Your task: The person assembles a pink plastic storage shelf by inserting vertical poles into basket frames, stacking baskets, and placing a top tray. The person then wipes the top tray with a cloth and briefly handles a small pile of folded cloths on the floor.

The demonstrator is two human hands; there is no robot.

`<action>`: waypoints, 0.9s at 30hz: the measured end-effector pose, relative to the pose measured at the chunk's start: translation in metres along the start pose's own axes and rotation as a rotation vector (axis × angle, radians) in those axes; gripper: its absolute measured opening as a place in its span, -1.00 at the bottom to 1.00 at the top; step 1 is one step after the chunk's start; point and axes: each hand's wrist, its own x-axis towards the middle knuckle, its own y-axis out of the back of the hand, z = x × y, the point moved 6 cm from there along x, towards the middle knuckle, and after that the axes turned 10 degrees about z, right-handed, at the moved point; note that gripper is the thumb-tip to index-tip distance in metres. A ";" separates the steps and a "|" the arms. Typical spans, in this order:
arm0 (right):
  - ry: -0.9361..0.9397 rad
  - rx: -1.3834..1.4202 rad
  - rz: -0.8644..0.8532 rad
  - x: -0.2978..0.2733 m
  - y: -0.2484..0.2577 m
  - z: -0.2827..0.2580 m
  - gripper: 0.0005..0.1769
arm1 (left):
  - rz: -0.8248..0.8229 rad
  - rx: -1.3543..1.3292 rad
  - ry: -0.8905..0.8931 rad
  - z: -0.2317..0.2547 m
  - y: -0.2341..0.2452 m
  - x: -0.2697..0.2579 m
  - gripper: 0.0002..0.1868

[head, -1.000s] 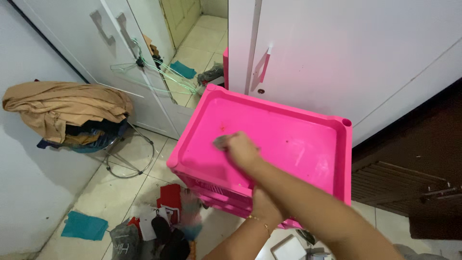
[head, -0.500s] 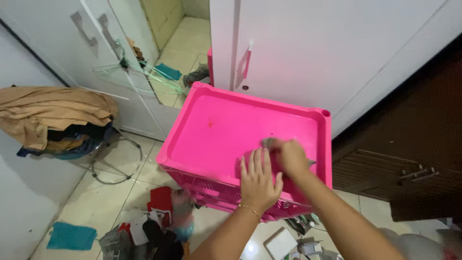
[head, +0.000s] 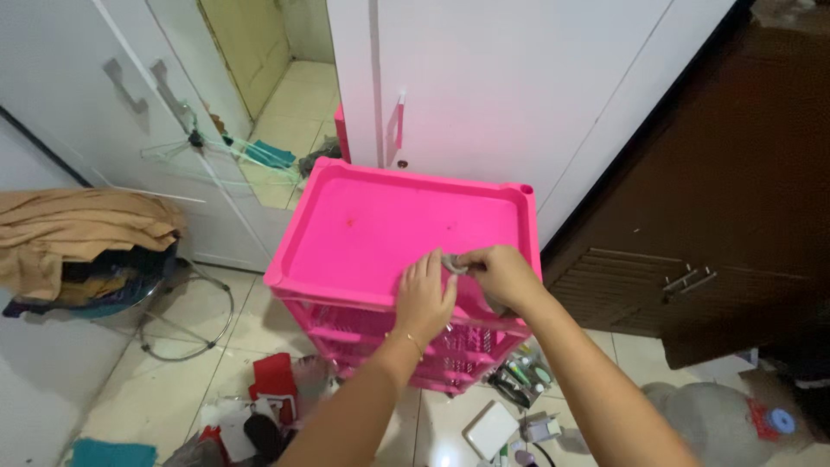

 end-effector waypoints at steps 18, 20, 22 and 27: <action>-0.455 -0.218 0.653 -0.106 0.070 0.012 -0.59 | 0.089 0.571 0.142 -0.150 0.143 -0.023 -0.22; -0.266 -0.317 0.652 -0.096 0.051 0.017 -0.60 | 0.012 0.535 0.263 -0.169 0.146 -0.030 -0.25; -0.186 -0.483 0.576 -0.095 0.020 0.030 -0.59 | -0.056 0.520 0.314 -0.179 0.147 -0.037 -0.24; -0.044 -0.551 0.680 -0.109 -0.010 0.060 -0.74 | -0.215 0.581 0.284 -0.179 0.153 -0.044 -0.12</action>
